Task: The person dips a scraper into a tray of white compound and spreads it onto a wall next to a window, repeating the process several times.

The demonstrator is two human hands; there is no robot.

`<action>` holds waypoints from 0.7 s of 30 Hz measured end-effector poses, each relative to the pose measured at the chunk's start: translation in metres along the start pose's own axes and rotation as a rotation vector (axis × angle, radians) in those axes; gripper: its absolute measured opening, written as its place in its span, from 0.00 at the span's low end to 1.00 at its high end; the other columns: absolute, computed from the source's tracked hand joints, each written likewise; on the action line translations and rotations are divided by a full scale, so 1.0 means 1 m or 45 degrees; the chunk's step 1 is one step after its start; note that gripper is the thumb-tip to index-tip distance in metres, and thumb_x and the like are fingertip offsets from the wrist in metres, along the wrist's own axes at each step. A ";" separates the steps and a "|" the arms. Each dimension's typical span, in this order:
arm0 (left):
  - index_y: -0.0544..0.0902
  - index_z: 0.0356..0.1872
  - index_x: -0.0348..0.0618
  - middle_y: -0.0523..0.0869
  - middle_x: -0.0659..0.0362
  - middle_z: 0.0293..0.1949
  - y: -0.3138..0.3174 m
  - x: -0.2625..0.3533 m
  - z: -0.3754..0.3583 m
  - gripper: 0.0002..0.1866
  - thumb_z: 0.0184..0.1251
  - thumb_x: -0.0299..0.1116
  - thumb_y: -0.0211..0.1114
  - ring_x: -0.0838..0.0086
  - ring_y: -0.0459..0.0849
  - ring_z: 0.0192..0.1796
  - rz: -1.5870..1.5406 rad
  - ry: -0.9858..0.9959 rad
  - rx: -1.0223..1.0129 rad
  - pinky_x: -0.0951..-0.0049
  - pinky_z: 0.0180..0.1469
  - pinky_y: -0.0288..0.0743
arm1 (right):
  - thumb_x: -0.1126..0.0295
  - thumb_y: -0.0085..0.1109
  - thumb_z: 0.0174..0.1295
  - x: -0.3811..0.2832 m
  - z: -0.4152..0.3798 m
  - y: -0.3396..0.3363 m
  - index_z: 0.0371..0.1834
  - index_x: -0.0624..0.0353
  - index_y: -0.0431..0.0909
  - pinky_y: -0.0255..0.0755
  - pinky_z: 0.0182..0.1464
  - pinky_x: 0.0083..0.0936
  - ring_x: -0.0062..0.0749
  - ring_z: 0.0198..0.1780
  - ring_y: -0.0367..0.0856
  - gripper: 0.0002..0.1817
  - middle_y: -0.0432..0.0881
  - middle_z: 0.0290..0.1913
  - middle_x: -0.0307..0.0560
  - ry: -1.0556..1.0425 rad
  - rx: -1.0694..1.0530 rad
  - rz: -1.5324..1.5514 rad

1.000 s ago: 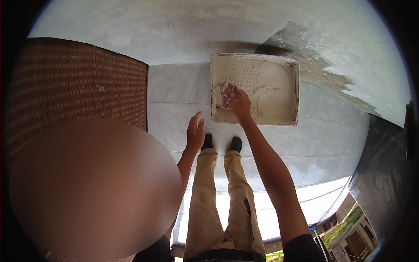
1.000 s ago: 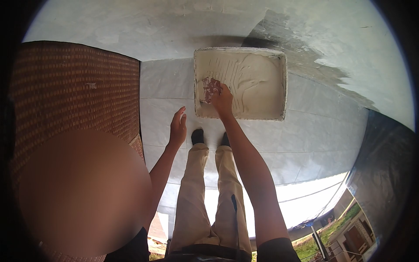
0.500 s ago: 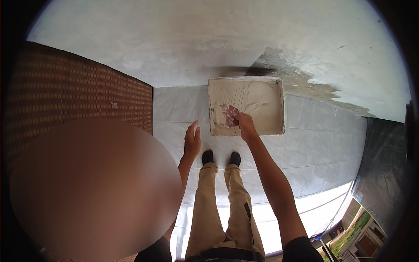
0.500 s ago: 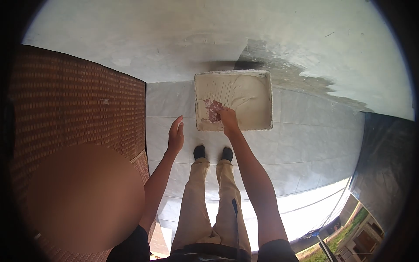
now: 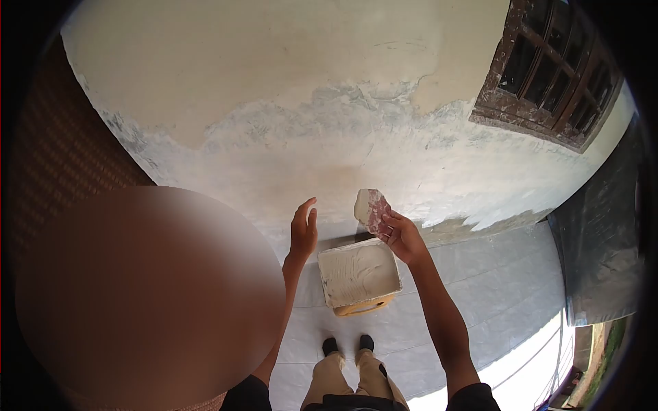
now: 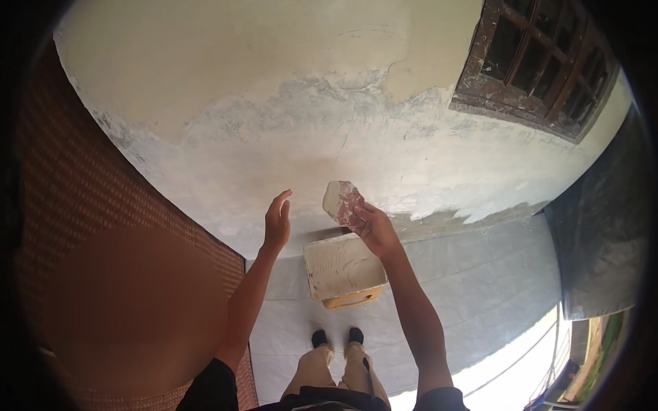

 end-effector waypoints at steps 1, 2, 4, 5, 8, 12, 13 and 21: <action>0.76 0.60 0.36 0.80 0.47 0.59 -0.006 0.027 0.017 0.18 0.77 0.34 0.48 0.57 0.76 0.64 -0.019 0.075 0.013 0.62 0.68 0.65 | 0.73 0.54 0.68 -0.024 -0.006 0.013 0.55 0.60 0.74 0.77 0.51 0.26 0.24 0.46 0.81 0.13 0.82 0.45 0.38 -0.049 -0.020 -0.008; 0.76 0.60 0.36 0.80 0.47 0.59 -0.012 0.054 0.032 0.18 0.77 0.34 0.48 0.57 0.76 0.64 -0.028 0.126 0.019 0.62 0.68 0.65 | 0.74 0.55 0.67 -0.046 -0.012 0.021 0.55 0.59 0.74 0.77 0.53 0.27 0.24 0.46 0.81 0.14 0.82 0.46 0.38 -0.104 0.006 0.001; 0.76 0.59 0.37 0.80 0.47 0.59 -0.023 0.108 0.061 0.17 0.76 0.32 0.49 0.57 0.76 0.64 -0.042 0.255 0.028 0.62 0.67 0.65 | 0.75 0.55 0.66 -0.090 -0.021 0.038 0.55 0.59 0.74 0.77 0.54 0.27 0.25 0.47 0.82 0.14 0.82 0.49 0.39 -0.205 0.038 0.016; 0.76 0.59 0.37 0.80 0.47 0.59 -0.025 0.129 0.074 0.17 0.76 0.32 0.49 0.57 0.76 0.64 -0.058 0.303 0.036 0.62 0.67 0.65 | 0.75 0.55 0.66 -0.110 -0.026 0.048 0.55 0.59 0.74 0.77 0.54 0.27 0.25 0.47 0.82 0.14 0.82 0.49 0.39 -0.253 0.023 0.005; 0.75 0.60 0.38 0.79 0.49 0.59 -0.035 0.195 0.107 0.17 0.74 0.29 0.49 0.57 0.75 0.64 -0.040 0.539 0.115 0.62 0.67 0.65 | 0.75 0.55 0.66 -0.170 -0.040 0.076 0.56 0.59 0.74 0.77 0.55 0.26 0.26 0.50 0.82 0.15 0.82 0.51 0.41 -0.404 -0.057 0.040; 0.74 0.61 0.39 0.78 0.50 0.60 -0.042 0.270 0.143 0.18 0.74 0.29 0.50 0.57 0.74 0.64 0.000 0.702 0.145 0.61 0.68 0.65 | 0.75 0.54 0.68 -0.255 -0.057 0.117 0.59 0.59 0.72 0.76 0.60 0.27 0.28 0.53 0.81 0.16 0.81 0.53 0.42 -0.603 -0.095 -0.069; 0.73 0.62 0.39 0.77 0.50 0.61 -0.043 0.292 0.151 0.18 0.75 0.30 0.50 0.58 0.73 0.65 0.023 0.779 0.166 0.61 0.68 0.64 | 0.75 0.54 0.69 -0.279 -0.062 0.125 0.60 0.59 0.72 0.76 0.61 0.28 0.28 0.54 0.81 0.16 0.81 0.53 0.41 -0.683 -0.089 -0.078; 0.68 0.67 0.41 0.72 0.52 0.66 -0.051 0.425 0.228 0.21 0.75 0.33 0.50 0.59 0.67 0.70 0.183 1.080 0.374 0.60 0.71 0.61 | 0.74 0.56 0.69 -0.436 -0.080 0.221 0.57 0.60 0.76 0.76 0.60 0.25 0.25 0.51 0.82 0.14 0.82 0.51 0.40 -1.143 -0.177 -0.254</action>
Point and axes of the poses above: each hand's wrist, its own z-axis towards the middle knuckle, its own y-axis out of the palm, x = y × z, the point moved 10 cm from there along z, towards the middle knuckle
